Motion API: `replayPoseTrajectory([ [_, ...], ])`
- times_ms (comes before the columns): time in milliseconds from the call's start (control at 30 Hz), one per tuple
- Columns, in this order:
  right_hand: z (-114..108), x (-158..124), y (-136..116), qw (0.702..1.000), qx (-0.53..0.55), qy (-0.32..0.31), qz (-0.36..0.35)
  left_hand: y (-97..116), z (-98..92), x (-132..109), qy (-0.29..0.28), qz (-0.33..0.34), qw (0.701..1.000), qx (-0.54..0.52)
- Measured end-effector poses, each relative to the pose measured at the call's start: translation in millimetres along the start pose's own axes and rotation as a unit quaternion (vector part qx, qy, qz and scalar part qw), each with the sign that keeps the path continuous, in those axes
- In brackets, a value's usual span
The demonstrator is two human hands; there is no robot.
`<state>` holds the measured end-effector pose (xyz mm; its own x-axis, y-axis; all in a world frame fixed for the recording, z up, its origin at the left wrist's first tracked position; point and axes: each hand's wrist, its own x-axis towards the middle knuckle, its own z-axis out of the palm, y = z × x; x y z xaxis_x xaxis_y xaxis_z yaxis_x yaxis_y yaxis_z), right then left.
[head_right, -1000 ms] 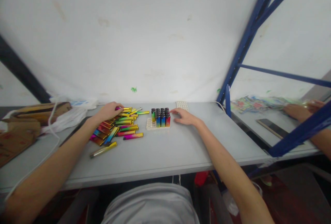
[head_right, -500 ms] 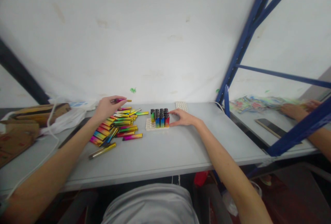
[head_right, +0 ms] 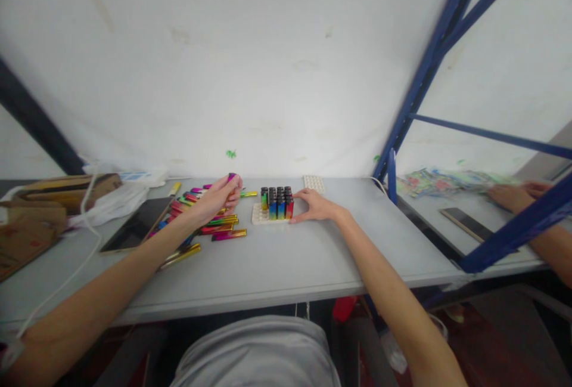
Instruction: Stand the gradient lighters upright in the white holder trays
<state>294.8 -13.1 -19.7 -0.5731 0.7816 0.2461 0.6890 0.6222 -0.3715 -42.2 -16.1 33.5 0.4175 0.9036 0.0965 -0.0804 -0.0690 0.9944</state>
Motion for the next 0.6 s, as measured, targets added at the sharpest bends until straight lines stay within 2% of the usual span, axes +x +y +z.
replayPoseTrajectory([
  [133,-2.1,0.0,-2.9,1.0,0.0,-0.007,-0.001,-2.0,6.1,1.2,-0.036,-0.093,0.994,-0.047],
  [267,-3.1,0.3,-4.0,1.0,0.0,-0.012,0.003,-0.3,6.6,0.8,-0.039,-0.086,0.993,-0.073],
  [600,-0.4,0.2,0.1,1.0,0.013,0.0,-0.004,-5.1,5.7,3.6,-0.05,-0.113,0.991,-0.05],
])
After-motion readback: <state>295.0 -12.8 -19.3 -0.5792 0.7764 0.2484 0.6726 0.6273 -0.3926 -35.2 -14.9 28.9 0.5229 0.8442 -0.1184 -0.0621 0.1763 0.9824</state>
